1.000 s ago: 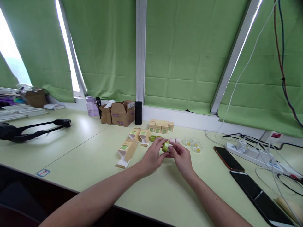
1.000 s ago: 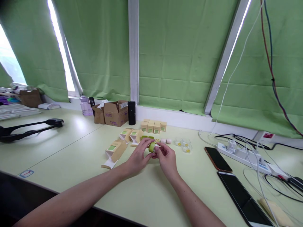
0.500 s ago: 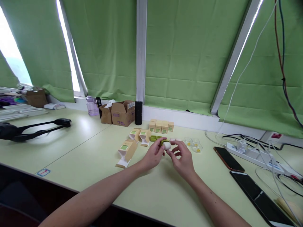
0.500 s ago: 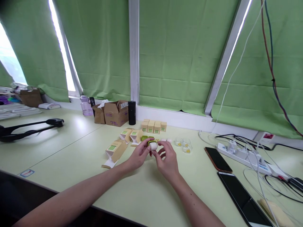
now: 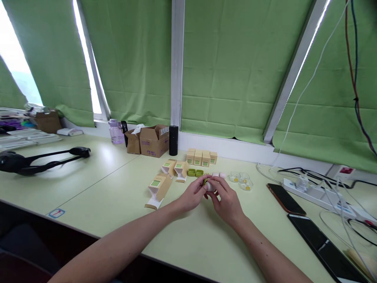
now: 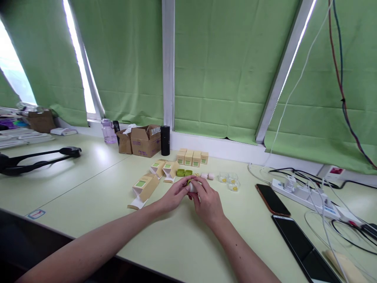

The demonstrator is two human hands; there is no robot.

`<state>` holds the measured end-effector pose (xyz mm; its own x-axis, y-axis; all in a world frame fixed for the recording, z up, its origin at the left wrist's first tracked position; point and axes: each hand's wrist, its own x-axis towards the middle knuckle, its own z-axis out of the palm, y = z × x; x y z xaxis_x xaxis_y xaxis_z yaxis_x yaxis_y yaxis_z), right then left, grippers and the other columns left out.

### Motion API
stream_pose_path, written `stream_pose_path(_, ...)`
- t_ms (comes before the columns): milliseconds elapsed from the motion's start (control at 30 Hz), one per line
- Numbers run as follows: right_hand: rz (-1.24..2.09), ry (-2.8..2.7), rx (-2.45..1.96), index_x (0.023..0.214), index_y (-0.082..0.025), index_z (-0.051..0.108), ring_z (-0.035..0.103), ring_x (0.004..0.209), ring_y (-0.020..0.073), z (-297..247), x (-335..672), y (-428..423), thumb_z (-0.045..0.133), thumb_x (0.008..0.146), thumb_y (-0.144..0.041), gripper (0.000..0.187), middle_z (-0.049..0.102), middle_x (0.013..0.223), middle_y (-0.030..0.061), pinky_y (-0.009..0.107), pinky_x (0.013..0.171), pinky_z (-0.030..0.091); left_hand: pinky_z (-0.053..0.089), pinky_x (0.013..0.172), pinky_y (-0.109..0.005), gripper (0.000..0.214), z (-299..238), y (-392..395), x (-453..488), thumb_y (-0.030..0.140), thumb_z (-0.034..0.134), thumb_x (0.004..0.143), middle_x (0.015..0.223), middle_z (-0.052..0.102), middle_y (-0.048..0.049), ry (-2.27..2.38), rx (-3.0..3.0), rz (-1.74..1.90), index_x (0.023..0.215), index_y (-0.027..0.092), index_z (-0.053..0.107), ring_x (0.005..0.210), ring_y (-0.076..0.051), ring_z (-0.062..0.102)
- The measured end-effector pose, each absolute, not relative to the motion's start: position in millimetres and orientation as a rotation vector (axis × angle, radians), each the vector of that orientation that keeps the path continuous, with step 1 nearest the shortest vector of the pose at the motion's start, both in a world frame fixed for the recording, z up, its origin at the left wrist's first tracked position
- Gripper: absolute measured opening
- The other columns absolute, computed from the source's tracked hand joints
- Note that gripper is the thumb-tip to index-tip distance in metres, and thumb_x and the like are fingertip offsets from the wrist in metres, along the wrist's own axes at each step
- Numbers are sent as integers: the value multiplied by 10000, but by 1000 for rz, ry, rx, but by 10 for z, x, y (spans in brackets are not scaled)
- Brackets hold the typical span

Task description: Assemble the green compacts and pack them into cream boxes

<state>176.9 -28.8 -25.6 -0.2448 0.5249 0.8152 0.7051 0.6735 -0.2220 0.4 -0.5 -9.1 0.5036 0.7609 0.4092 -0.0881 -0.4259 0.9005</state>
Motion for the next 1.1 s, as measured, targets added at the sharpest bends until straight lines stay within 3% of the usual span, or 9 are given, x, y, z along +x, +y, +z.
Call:
stream_pose_path(133, -290, -1922, -965, 1315, -235, 623, 705, 1089, 259, -249, 1762, -296, 509, 993, -188, 345, 678, 1269, 136, 387, 865, 626, 548, 1030, -424, 474, -71, -6, -1, 479, 581, 984, 1431, 611, -135, 579, 1748, 1085, 1380, 219, 591, 1238, -272, 623)
stream_pose_path(267, -327, -1932, -960, 1332, -229, 619, 712, 1069, 250, -244, 1763, -304, 488, 993, -168, 369, 675, 1274, 144, 370, 821, 632, 502, 1111, -461, 466, -73, 0, -3, 450, 599, 978, 1439, 618, -133, 579, 1734, 1097, 1383, 219, 599, 1316, -292, 589)
stream_pose_path(367, -346, -1934, -948, 1327, -220, 623, 721, 1045, 241, -234, 1763, -311, 473, 988, -147, 377, 670, 1281, 148, 349, 782, 633, 519, 1088, -454, 486, -83, 4, -4, 446, 603, 977, 1435, 618, -140, 574, 1725, 1094, 1402, 211, 587, 1278, -287, 613)
stream_pose_path(533, -432, -1940, -958, 1291, -209, 630, 733, 991, 227, -210, 1758, -319, 476, 992, -149, 341, 682, 1257, 149, 319, 723, 621, 586, 912, -405, 521, -87, 4, 10, 464, 615, 969, 1372, 645, -148, 571, 1702, 1077, 1420, 207, 573, 1056, -242, 680)
stream_pose_path(800, -437, -1953, -916, 1309, -207, 588, 733, 1014, 235, -226, 1764, -304, 477, 981, -116, 358, 669, 1264, 151, 318, 693, 628, 545, 772, -332, 538, -99, 14, 34, 480, 605, 970, 1258, 672, -140, 572, 1674, 1080, 1413, 179, 563, 847, -166, 634)
stream_pose_path(1100, -402, -1940, -917, 1315, -204, 567, 717, 1082, 249, -223, 1750, -306, 494, 968, -104, 369, 662, 1284, 146, 351, 780, 646, 517, 762, -326, 464, -117, -11, 89, 506, 551, 992, 1124, 650, -107, 582, 1710, 1116, 1306, 165, 564, 803, -148, 587)
